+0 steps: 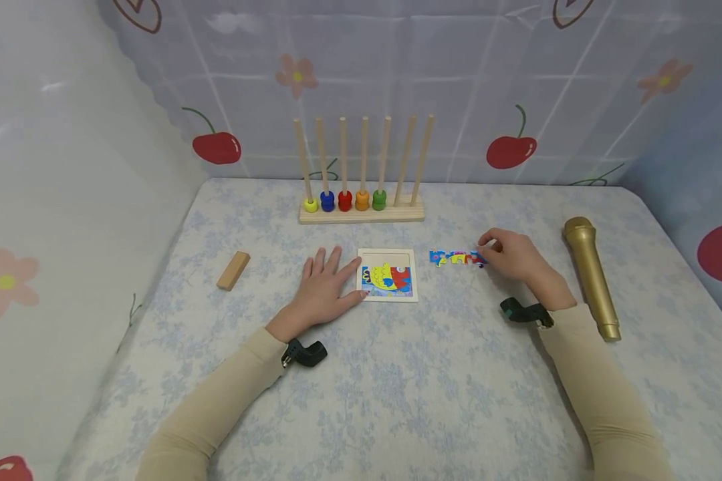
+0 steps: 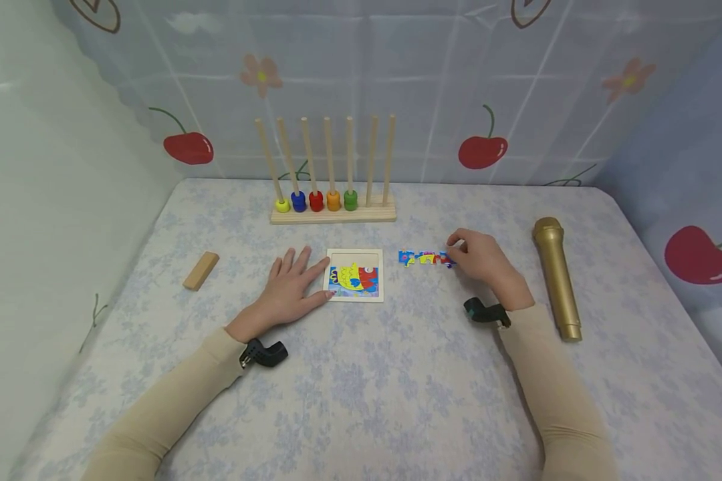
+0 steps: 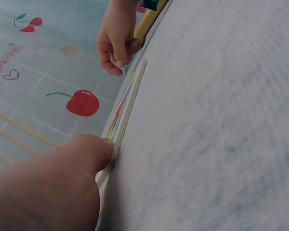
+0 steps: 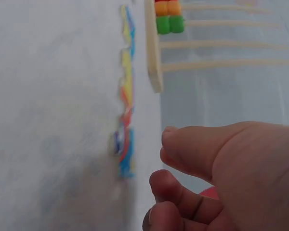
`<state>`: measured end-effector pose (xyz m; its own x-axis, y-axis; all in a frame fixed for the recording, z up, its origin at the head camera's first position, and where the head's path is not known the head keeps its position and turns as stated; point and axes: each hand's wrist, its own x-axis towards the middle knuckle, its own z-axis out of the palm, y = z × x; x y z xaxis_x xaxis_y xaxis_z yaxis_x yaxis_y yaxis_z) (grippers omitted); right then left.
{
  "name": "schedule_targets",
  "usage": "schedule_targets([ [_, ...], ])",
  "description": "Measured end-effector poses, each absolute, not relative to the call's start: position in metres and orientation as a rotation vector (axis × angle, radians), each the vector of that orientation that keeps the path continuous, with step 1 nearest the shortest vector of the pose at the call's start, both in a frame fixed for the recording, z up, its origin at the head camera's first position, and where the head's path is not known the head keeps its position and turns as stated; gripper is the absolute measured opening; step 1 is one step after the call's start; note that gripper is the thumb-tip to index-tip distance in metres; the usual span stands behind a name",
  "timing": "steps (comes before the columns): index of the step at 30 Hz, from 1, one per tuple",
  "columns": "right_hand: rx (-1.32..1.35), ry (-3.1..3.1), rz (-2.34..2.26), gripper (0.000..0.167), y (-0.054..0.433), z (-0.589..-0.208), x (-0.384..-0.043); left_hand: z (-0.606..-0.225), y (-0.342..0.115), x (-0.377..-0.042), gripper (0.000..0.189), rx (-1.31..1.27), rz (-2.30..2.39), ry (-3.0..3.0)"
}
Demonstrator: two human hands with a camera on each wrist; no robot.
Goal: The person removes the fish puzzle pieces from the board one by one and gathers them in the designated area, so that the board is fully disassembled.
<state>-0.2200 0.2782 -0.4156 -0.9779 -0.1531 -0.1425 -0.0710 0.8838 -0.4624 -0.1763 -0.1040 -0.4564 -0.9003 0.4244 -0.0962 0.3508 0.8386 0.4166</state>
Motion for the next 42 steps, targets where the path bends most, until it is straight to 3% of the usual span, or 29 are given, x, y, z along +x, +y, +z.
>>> schedule_targets([
  [14,-0.611,2.783,-0.772,0.027,0.171,-0.4,-0.225,-0.459,-0.103,-0.178,0.073,0.601,0.565,2.842],
  [22,-0.685,2.653,-0.739,0.033,0.123,-0.401,-0.226,-0.457,-0.103,-0.178,0.072,0.593,0.547,2.839],
  [42,-0.829,2.644,-0.671,0.041,0.103,-0.416,-0.222,-0.456,-0.104,-0.178,0.071,0.619,0.536,2.857],
])
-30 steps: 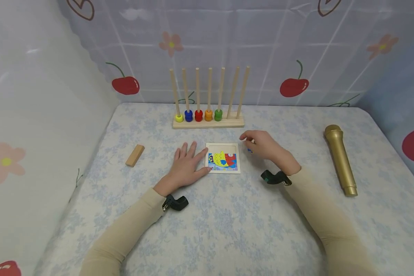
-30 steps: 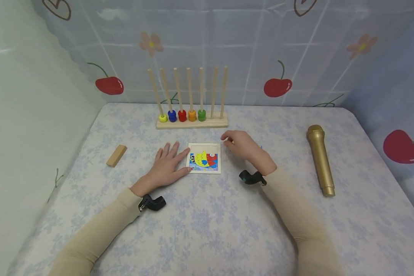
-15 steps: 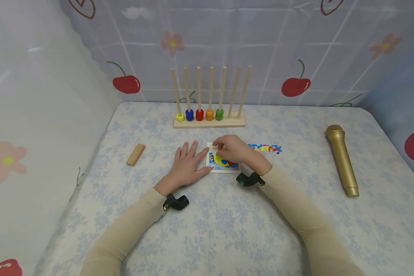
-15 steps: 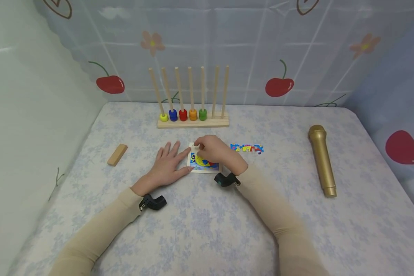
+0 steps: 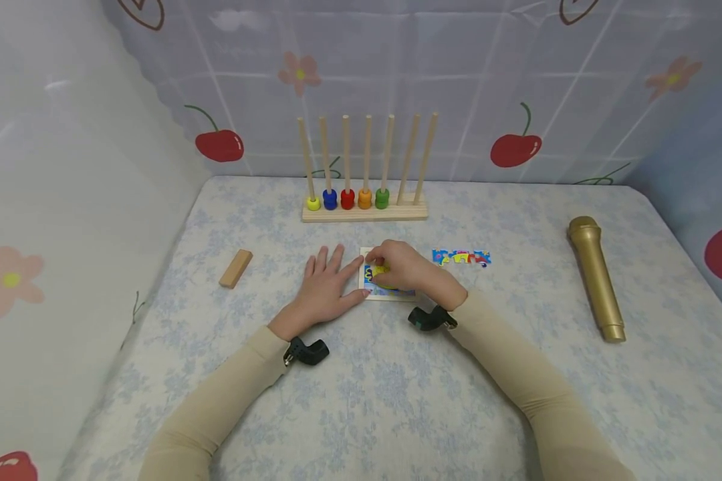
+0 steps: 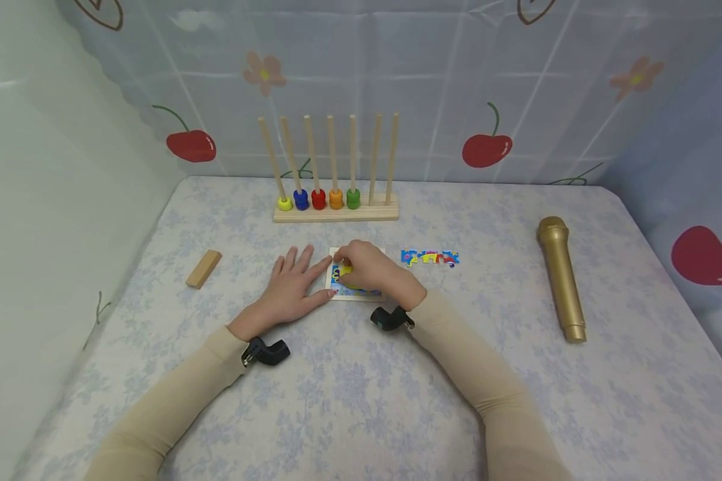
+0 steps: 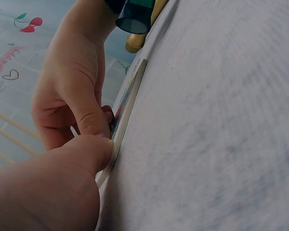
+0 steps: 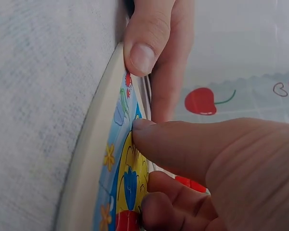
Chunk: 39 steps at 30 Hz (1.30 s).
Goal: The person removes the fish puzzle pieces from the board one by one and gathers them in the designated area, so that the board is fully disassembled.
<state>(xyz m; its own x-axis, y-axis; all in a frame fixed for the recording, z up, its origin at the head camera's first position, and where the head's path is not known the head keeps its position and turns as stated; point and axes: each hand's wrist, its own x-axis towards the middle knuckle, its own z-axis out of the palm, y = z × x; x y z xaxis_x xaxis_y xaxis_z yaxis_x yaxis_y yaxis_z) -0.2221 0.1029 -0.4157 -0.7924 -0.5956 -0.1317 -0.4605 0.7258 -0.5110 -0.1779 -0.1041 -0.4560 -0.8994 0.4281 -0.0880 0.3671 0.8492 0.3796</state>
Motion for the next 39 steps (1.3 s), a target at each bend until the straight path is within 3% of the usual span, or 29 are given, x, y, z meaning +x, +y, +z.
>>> schedule_targets([
  [39,-0.831,2.709,-0.617,0.04,0.1026,-0.418,-0.2173,-0.4542,-0.104,-0.1777,0.073,0.608,0.544,2.847],
])
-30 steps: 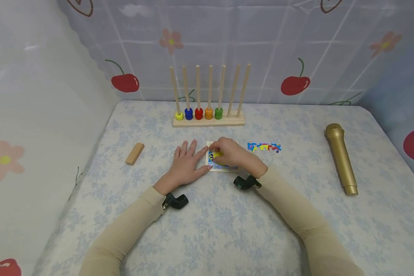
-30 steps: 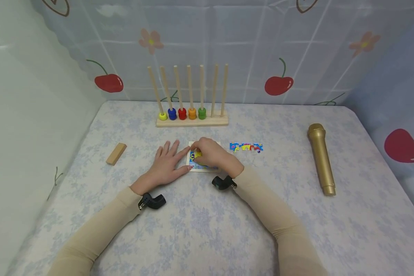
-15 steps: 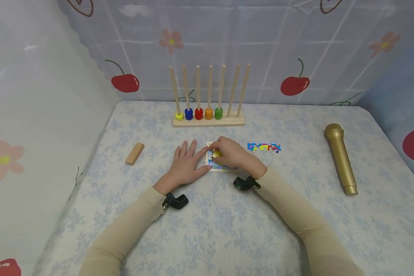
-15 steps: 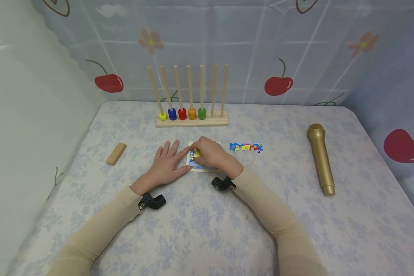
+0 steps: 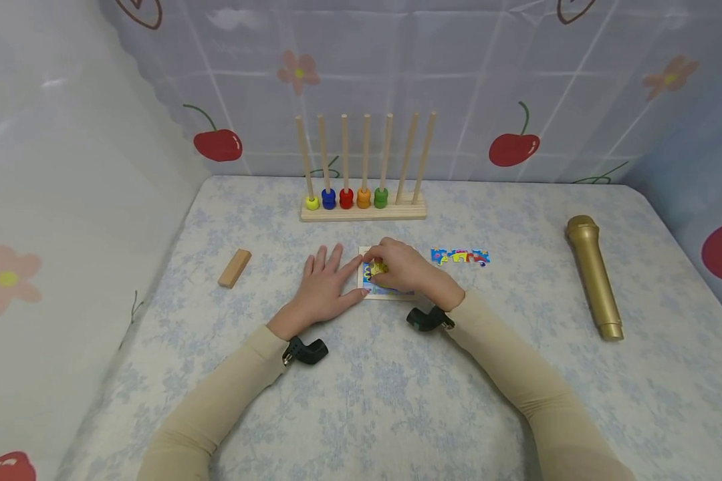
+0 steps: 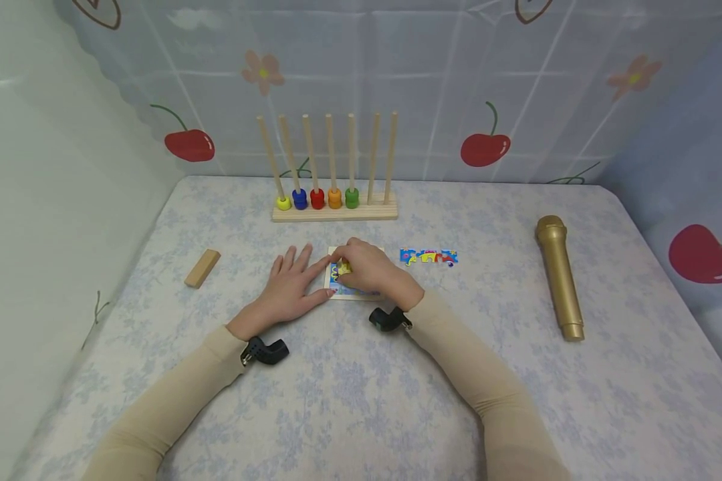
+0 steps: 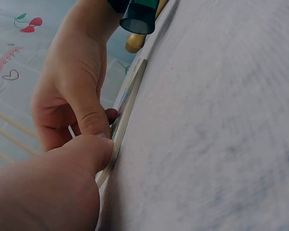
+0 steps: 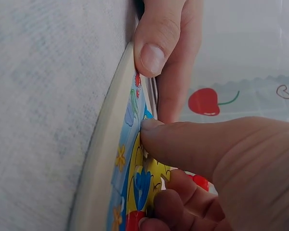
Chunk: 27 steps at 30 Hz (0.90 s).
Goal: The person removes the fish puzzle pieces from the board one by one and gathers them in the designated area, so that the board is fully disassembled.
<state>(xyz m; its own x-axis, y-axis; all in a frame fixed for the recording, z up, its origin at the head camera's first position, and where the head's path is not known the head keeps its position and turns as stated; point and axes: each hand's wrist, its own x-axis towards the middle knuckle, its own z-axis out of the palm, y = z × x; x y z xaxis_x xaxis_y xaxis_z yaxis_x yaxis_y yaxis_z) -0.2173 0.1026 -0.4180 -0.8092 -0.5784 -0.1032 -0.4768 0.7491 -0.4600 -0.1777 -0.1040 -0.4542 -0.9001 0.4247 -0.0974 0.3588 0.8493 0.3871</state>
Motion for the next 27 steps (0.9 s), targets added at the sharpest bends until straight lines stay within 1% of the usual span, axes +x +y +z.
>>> schedule_targets([
  [9,-0.827,2.717,-0.638,0.032,0.1025,-0.4187,-0.2163,-0.452,-0.104,-0.1768,0.073,0.61,0.562,2.843],
  [19,-0.856,2.701,-0.639,0.028,0.1038,-0.4183,-0.2161,-0.4507,-0.1044,-0.176,0.072,0.621,0.583,2.847],
  [27,-0.901,2.633,-0.692,0.019,0.1071,-0.4165,-0.2169,-0.4478,-0.1041,-0.1745,0.071,0.613,0.598,2.84],
])
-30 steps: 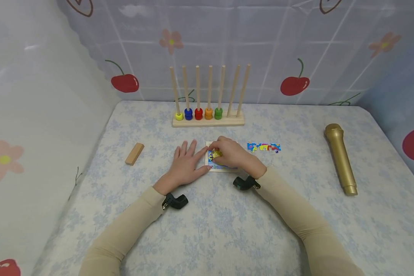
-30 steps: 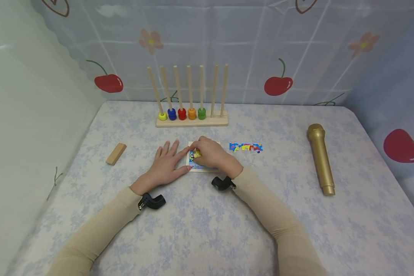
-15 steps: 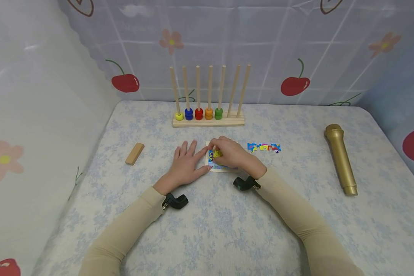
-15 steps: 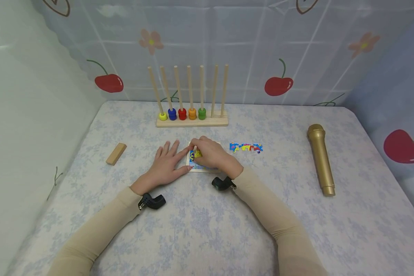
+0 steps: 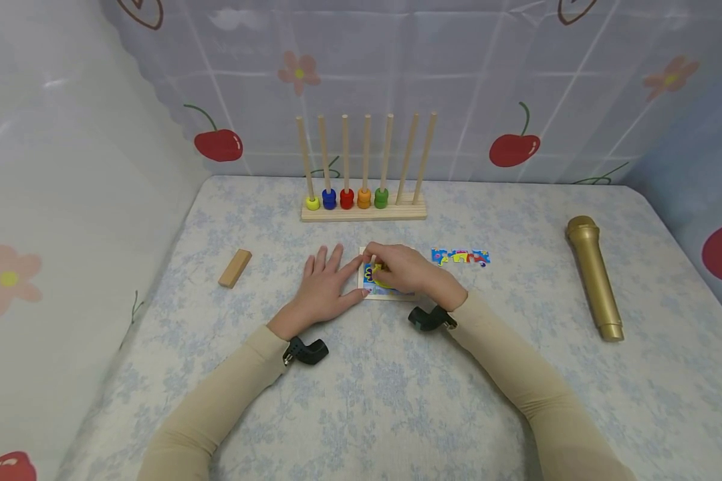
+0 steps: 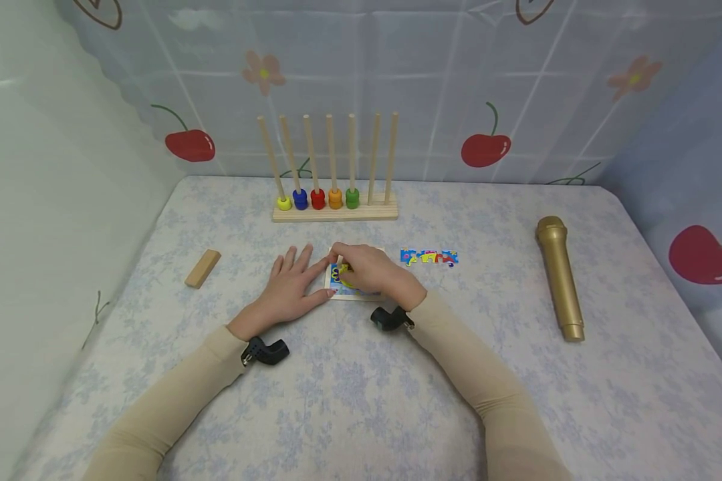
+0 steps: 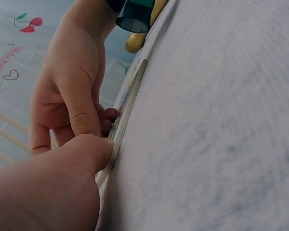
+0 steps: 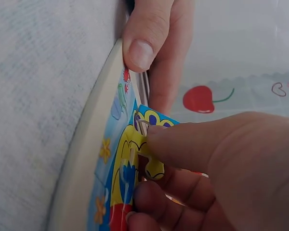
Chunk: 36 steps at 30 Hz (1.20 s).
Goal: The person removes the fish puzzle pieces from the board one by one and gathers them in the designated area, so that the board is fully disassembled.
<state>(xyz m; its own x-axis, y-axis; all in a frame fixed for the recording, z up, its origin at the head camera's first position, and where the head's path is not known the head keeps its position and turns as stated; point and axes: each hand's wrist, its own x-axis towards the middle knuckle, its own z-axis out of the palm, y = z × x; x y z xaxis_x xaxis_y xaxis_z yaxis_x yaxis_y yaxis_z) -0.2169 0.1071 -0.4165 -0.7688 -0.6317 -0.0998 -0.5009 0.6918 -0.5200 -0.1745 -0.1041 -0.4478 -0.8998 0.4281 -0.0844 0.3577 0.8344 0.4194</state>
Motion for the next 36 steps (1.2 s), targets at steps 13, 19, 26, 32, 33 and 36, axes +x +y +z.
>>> schedule_targets([
  [13,-0.831,2.644,-0.709,0.017,0.109,-0.415,-0.218,-0.448,-0.104,-0.174,0.07,0.621,0.586,2.849],
  [19,-0.806,2.662,-0.693,0.016,0.109,-0.414,-0.219,-0.449,-0.104,-0.175,0.071,0.619,0.587,2.848],
  [26,-0.811,2.618,-0.772,0.017,0.113,-0.41,-0.221,-0.45,-0.104,-0.176,0.071,0.612,0.577,2.851],
  [32,-0.808,2.556,-0.844,0.018,0.12,-0.402,-0.224,-0.451,-0.104,-0.176,0.071,0.616,0.576,2.854],
  [33,-0.799,2.559,-0.85,0.018,0.122,-0.4,-0.224,-0.451,-0.104,-0.176,0.072,0.616,0.578,2.854],
  [36,-0.757,2.571,-0.865,0.019,0.131,-0.395,-0.224,-0.452,-0.104,-0.176,0.072,0.615,0.578,2.852],
])
